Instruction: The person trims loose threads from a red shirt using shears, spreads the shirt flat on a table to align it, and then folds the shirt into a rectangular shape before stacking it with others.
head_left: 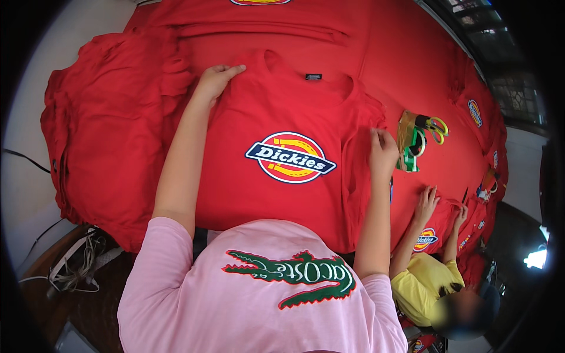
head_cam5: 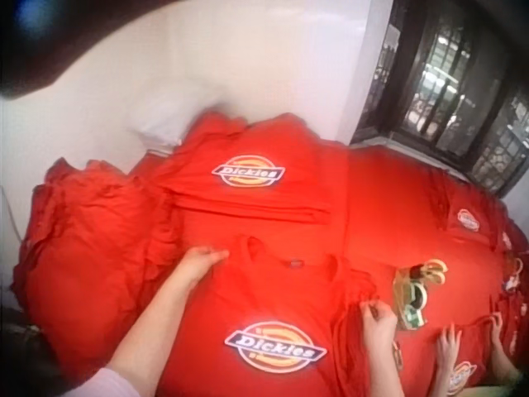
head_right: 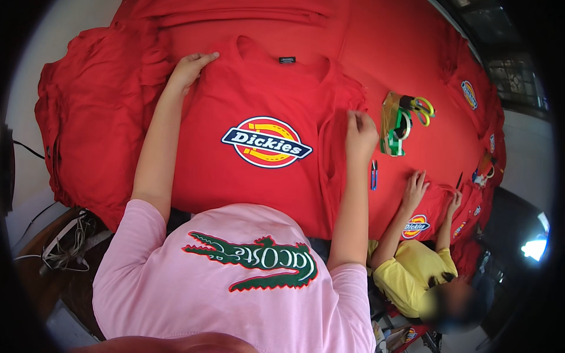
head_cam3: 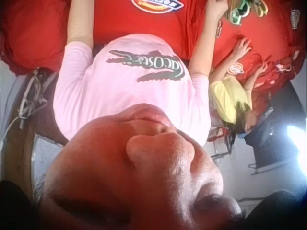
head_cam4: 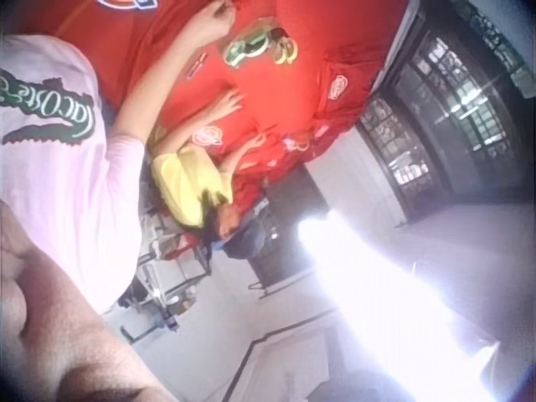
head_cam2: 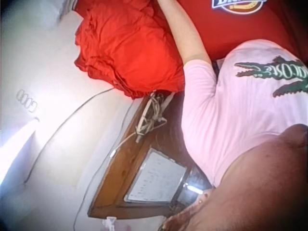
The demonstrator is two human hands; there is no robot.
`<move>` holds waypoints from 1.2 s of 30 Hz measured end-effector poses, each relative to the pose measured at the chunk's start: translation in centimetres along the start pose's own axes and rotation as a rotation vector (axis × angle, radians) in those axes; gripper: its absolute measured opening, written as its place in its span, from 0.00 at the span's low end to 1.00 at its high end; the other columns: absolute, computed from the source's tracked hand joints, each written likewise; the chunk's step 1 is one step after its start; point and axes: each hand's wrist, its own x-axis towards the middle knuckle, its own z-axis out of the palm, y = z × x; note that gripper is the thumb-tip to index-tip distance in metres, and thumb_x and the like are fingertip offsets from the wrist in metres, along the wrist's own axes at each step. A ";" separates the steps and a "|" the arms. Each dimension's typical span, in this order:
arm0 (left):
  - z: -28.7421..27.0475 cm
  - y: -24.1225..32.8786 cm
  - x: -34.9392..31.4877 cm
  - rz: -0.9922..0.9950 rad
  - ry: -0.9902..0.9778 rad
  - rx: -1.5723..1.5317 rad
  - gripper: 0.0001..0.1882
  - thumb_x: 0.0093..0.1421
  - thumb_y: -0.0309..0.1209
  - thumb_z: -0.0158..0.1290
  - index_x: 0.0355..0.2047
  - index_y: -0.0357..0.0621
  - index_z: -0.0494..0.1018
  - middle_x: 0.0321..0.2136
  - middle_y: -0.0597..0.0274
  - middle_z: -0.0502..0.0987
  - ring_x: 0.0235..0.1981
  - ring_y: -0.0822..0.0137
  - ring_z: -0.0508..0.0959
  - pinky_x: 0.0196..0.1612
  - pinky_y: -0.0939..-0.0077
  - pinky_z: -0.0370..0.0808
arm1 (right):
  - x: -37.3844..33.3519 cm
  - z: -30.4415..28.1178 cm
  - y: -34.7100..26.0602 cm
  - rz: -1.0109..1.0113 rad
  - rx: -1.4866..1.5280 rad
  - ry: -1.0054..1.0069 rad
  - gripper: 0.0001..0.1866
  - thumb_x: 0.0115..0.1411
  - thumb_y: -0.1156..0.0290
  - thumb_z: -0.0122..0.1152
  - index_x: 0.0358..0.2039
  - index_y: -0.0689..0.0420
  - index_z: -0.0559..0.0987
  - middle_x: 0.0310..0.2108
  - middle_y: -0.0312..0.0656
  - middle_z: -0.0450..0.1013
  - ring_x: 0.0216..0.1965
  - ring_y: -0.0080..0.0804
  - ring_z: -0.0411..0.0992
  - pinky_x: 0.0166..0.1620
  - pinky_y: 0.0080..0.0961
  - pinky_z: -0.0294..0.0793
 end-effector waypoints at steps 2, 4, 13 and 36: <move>0.1 -0.7 1.1 0.047 -0.067 -0.124 0.18 0.55 0.40 0.70 0.39 0.42 0.79 0.36 0.64 0.82 0.39 0.73 0.79 0.44 0.78 0.74 | 2.2 3.0 -3.5 0.149 0.207 -0.063 0.16 0.57 0.61 0.71 0.33 0.63 0.82 0.28 0.48 0.79 0.32 0.47 0.79 0.39 0.40 0.77; 0.5 0.2 0.7 0.086 -0.077 -0.256 0.17 0.54 0.39 0.71 0.32 0.45 0.76 0.30 0.69 0.77 0.33 0.77 0.74 0.39 0.80 0.72 | 3.7 4.5 -5.6 0.117 -0.076 -0.082 0.16 0.56 0.60 0.72 0.34 0.62 0.82 0.25 0.47 0.78 0.29 0.43 0.78 0.37 0.37 0.77; -2.0 2.8 -3.1 0.088 -0.063 -0.242 0.13 0.61 0.37 0.65 0.34 0.43 0.74 0.29 0.66 0.76 0.31 0.74 0.75 0.37 0.79 0.73 | 6.0 1.7 -5.8 0.894 1.247 -0.515 0.16 0.63 0.66 0.63 0.47 0.63 0.80 0.46 0.45 0.81 0.47 0.37 0.80 0.54 0.33 0.78; -3.3 13.6 -0.8 -0.032 -0.600 -0.470 0.32 0.73 0.48 0.47 0.60 0.27 0.69 0.54 0.40 0.78 0.56 0.53 0.80 0.63 0.64 0.74 | 15.2 -8.2 -6.4 0.685 1.227 -0.491 0.17 0.69 0.71 0.60 0.54 0.68 0.76 0.53 0.54 0.78 0.56 0.43 0.76 0.63 0.39 0.74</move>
